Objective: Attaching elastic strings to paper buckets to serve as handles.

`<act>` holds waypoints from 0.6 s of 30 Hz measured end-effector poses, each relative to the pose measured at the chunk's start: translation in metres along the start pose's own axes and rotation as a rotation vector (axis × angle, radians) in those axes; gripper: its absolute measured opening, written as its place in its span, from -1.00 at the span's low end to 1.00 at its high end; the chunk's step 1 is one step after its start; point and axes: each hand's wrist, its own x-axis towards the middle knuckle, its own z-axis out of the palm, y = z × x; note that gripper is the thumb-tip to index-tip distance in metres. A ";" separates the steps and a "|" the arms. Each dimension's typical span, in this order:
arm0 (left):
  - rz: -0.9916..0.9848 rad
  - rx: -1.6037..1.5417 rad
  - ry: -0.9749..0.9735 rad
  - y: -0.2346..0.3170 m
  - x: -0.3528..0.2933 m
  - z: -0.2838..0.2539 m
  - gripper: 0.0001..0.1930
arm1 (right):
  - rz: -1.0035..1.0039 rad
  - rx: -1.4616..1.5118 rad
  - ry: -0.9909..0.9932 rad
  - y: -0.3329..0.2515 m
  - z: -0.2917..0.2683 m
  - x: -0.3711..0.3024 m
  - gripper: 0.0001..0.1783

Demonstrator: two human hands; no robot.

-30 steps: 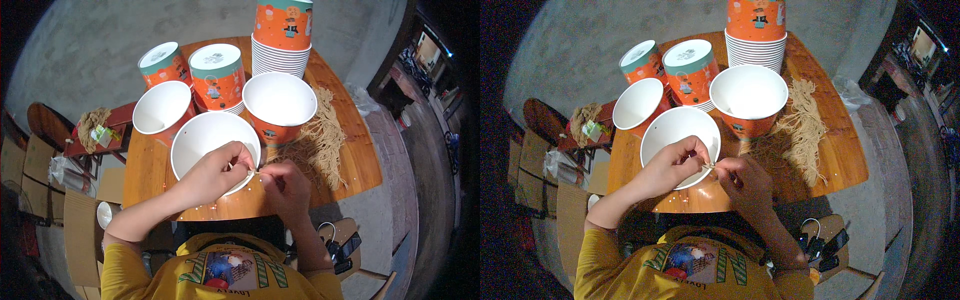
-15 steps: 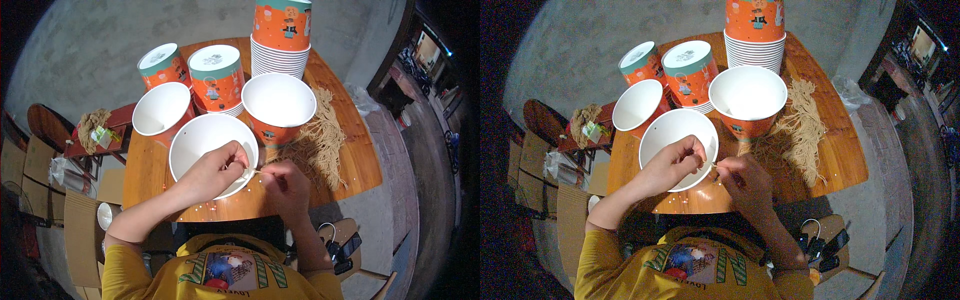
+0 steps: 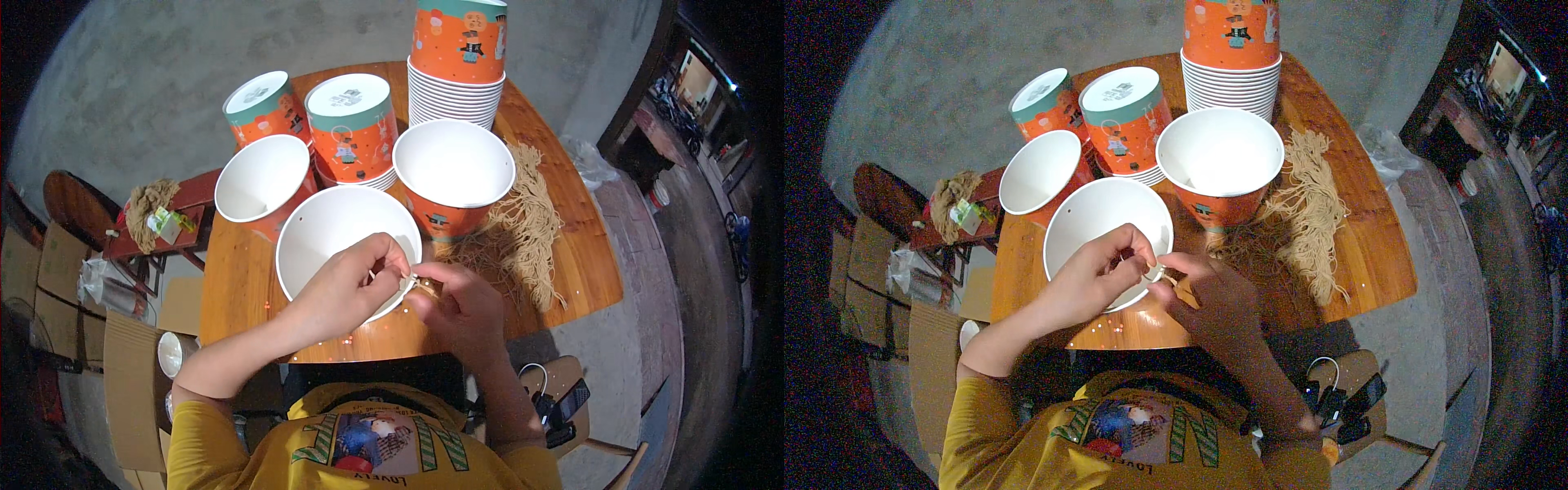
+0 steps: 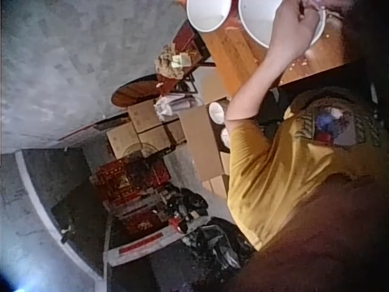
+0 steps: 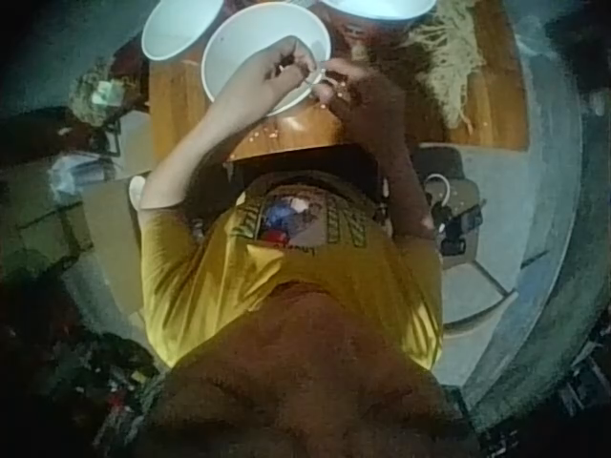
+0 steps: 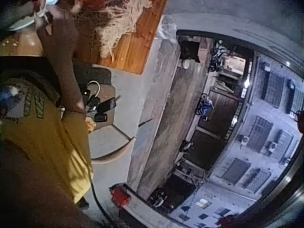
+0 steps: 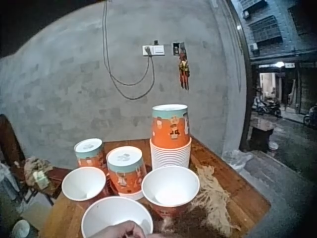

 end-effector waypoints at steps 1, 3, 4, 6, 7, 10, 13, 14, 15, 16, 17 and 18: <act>-0.014 0.052 0.010 0.003 0.000 0.000 -0.89 | -0.017 -0.051 -0.024 -0.001 0.000 0.001 -0.79; 0.035 0.078 0.032 0.003 -0.002 0.004 -0.89 | -0.043 -0.052 0.023 0.006 0.005 -0.001 -0.79; 0.082 0.103 0.055 0.002 -0.003 0.005 -0.90 | -0.070 -0.051 0.067 0.008 0.006 -0.002 -0.80; 0.152 0.181 0.089 0.002 -0.004 0.006 -0.91 | -0.085 -0.074 0.059 0.008 0.005 -0.003 -0.81; 0.222 0.259 0.121 0.002 -0.005 0.006 -0.92 | -0.099 -0.097 0.052 0.007 0.004 -0.003 -0.82; 0.263 0.356 0.152 0.003 -0.007 0.003 -0.94 | -0.061 -0.071 -0.012 0.003 0.000 -0.007 -0.85; 0.338 0.423 0.209 0.000 -0.007 0.004 -0.92 | -0.002 -0.084 -0.086 -0.002 -0.003 -0.011 -0.85; 0.338 0.422 0.208 0.001 -0.007 0.002 -0.92 | -0.002 -0.085 -0.086 -0.005 -0.005 -0.010 -0.85; 0.338 0.436 0.216 0.004 -0.008 -0.001 -0.91 | 0.093 -0.084 -0.126 -0.009 -0.010 -0.008 -0.85; 0.338 0.450 0.225 0.005 -0.009 -0.004 -0.89 | 0.189 -0.083 -0.166 -0.013 -0.014 -0.006 -0.84; 0.296 0.400 0.239 0.005 -0.012 -0.003 -0.83 | 0.187 -0.085 -0.167 -0.012 -0.021 -0.004 -0.84; 0.235 0.402 0.170 0.010 -0.016 -0.005 -0.79 | 0.090 -0.153 -0.215 -0.010 -0.029 -0.003 -0.84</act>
